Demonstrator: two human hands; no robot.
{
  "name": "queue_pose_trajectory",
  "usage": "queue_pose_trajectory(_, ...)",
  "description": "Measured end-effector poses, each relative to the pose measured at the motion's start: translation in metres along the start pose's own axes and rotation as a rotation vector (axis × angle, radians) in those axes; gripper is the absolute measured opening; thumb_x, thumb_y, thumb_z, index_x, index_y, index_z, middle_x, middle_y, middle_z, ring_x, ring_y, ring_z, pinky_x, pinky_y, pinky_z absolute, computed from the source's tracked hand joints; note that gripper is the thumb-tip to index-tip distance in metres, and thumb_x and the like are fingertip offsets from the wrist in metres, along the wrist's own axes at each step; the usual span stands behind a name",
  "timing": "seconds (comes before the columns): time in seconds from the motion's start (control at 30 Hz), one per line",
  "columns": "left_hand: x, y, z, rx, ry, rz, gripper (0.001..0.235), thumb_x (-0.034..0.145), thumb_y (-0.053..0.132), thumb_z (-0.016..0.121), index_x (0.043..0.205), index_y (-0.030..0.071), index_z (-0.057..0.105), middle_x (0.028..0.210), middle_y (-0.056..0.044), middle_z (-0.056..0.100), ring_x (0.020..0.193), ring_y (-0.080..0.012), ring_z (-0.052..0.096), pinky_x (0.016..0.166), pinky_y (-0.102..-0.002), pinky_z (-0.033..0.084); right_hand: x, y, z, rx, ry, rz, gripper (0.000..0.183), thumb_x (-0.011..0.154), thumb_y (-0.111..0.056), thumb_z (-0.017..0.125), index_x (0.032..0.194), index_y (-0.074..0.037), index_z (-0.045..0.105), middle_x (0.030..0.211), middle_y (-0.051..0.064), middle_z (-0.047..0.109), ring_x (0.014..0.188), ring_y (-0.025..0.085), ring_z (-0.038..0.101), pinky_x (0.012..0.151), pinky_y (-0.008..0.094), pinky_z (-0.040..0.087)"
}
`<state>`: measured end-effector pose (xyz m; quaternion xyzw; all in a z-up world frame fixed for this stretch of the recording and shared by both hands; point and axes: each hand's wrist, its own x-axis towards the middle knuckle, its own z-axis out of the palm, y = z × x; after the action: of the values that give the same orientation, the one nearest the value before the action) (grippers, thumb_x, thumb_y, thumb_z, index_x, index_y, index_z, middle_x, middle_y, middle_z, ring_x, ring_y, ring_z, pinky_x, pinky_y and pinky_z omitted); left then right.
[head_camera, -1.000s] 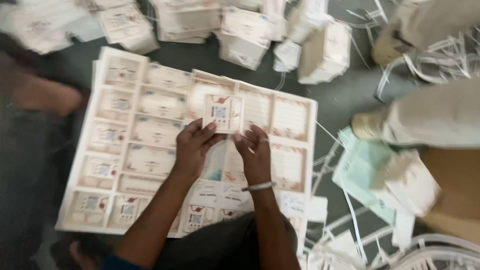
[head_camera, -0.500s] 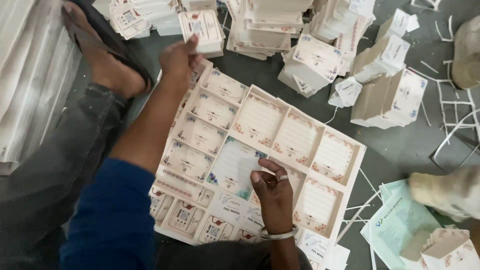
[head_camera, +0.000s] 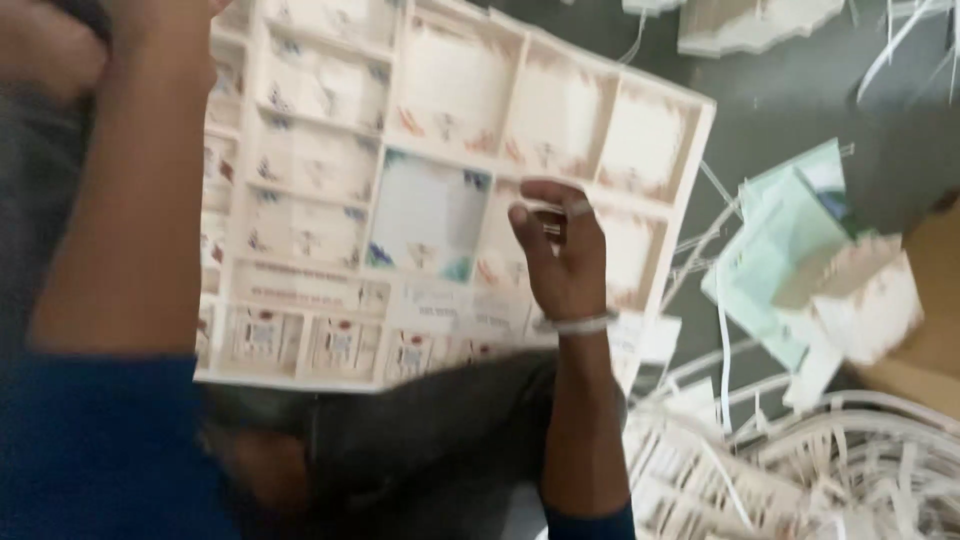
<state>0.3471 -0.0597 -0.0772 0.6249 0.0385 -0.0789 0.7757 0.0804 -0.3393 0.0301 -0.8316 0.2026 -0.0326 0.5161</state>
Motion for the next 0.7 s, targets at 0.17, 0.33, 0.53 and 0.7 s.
queue_pose_trajectory(0.17,-0.209,0.013,0.025,0.062,-0.236,0.095,0.015,0.1,-0.009,0.052,0.105,0.002,0.06,0.109,-0.005,0.067,0.097,-0.0113,0.064,0.091,-0.028,0.059,-0.008,0.028,0.021,-0.195,-0.279,-0.076,0.023,0.097,-0.018,0.068,0.116,-0.005,0.072,0.112,0.009,0.076,0.09,0.021,0.073,0.079,0.034,0.059)
queue_pose_trajectory(0.33,-0.33,-0.042,0.036,0.308,-0.095,-0.254,0.04,0.096,-0.006,0.053,0.135,-0.002,0.054,0.123,-0.012,0.065,0.085,-0.0157,0.068,0.075,-0.03,0.059,-0.023,0.041,0.05,-0.559,-0.57,-0.216,0.035,0.089,-0.019,0.076,0.121,-0.006,0.071,0.117,0.015,0.069,0.1,0.034,0.069,0.086,0.043,0.055)
queue_pose_trajectory(0.53,-0.331,-0.041,0.059,0.203,-0.134,-0.401,0.054,0.096,-0.004,0.05,0.148,-0.002,0.037,0.133,-0.018,0.045,0.082,-0.0213,0.071,0.064,-0.033,0.063,-0.039,0.028,0.061,-0.725,-0.567,-0.132,0.05,0.075,-0.028,0.085,0.119,-0.008,0.07,0.121,0.012,0.064,0.101,0.037,0.067,0.084,0.046,0.053)
queue_pose_trajectory(0.7,-0.328,-0.086,0.056,0.479,-0.156,-0.252,0.063,0.09,-0.003,0.057,0.15,-0.005,0.036,0.133,-0.025,0.037,0.09,-0.0297,0.069,0.074,-0.038,0.061,-0.035,0.039,0.072,-0.652,-0.436,-0.066,0.045,0.075,-0.035,0.087,0.108,-0.009,0.073,0.113,0.011,0.068,0.101,0.033,0.07,0.085,0.044,0.054)
